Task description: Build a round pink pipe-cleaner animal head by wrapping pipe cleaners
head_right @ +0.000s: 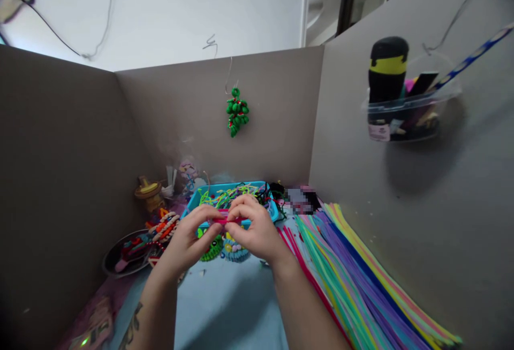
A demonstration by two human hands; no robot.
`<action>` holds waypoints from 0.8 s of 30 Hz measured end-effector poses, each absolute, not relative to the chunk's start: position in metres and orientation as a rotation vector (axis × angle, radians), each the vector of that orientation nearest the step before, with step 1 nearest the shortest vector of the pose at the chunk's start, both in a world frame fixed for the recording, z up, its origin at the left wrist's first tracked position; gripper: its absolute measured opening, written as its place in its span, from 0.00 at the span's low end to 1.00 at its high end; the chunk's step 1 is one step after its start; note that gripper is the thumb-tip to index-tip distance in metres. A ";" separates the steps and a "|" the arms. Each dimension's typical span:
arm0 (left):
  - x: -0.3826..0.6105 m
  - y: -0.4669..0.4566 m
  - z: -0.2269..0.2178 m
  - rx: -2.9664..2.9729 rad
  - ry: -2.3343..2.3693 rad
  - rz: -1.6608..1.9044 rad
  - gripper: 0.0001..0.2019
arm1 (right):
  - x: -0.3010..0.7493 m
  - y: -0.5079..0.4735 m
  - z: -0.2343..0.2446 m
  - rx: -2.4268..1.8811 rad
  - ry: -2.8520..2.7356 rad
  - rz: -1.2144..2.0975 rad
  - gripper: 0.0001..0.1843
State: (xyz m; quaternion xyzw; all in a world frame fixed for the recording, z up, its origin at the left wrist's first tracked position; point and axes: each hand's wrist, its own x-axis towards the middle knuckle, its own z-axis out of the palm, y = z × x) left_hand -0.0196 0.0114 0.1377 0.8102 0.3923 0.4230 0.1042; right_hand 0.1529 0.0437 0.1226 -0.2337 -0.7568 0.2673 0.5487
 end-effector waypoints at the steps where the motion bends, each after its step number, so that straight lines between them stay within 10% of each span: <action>1: -0.020 0.012 0.138 2.386 1.183 1.238 0.05 | 0.153 0.044 0.123 -0.562 -1.788 0.633 0.06; 24: -0.032 0.016 0.134 2.407 1.203 1.155 0.04 | 0.152 0.047 0.121 -0.580 -1.778 0.725 0.05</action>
